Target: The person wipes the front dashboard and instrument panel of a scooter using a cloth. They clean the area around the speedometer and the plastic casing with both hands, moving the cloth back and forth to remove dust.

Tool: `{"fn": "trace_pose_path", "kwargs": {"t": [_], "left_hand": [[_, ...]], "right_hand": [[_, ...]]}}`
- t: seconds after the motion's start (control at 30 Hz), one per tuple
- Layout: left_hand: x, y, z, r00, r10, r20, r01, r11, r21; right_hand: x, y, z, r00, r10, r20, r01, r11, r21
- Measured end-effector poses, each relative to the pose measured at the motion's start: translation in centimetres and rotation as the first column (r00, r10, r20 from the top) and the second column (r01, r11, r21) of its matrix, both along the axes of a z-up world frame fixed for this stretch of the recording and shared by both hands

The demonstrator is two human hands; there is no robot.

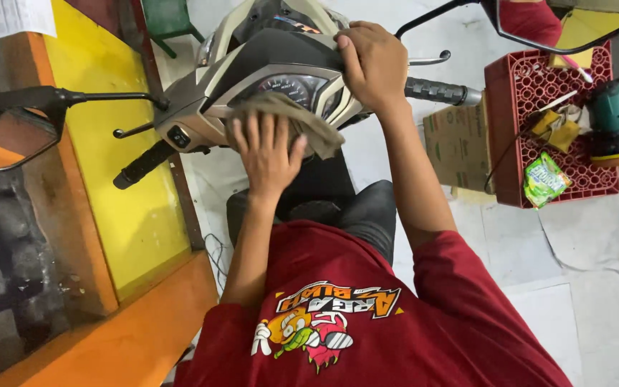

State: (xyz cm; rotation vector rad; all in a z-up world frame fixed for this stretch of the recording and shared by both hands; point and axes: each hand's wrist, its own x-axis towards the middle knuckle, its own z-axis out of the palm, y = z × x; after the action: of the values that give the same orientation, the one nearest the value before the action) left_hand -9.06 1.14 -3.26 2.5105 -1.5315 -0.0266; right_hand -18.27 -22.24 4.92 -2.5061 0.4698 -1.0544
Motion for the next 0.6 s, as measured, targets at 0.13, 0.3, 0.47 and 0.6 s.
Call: {"fn": "trace_pose_path", "kwargs": {"t": [0.13,0.3,0.47,0.6], "left_hand": [[-0.3,0.0,-1.8,0.980,0.027,0.197,0.031,0.958,-0.286],[-2.2,2.2,-3.3,0.992,-0.120,0.046,0.129,0.952,-0.279],[0.3,0.5,-0.1,0.986,0.080,0.145,-0.035,0.957,-0.288],[-3.1,2.0,-2.5,0.994,-0.044,0.098,0.066,0.971,-0.231]], "right_hand": [[0.1,0.1,0.4,1.000,0.004,0.017,-0.004,1.000,-0.002],[0.2,0.0,0.3,1.000,0.001,0.026,-0.001,1.000,0.013],[0.1,0.0,0.0,0.999,0.005,0.035,-0.005,1.000,-0.004],[0.0,-0.3,-0.8,1.000,-0.006,0.019,0.006,1.000,-0.022]]}}
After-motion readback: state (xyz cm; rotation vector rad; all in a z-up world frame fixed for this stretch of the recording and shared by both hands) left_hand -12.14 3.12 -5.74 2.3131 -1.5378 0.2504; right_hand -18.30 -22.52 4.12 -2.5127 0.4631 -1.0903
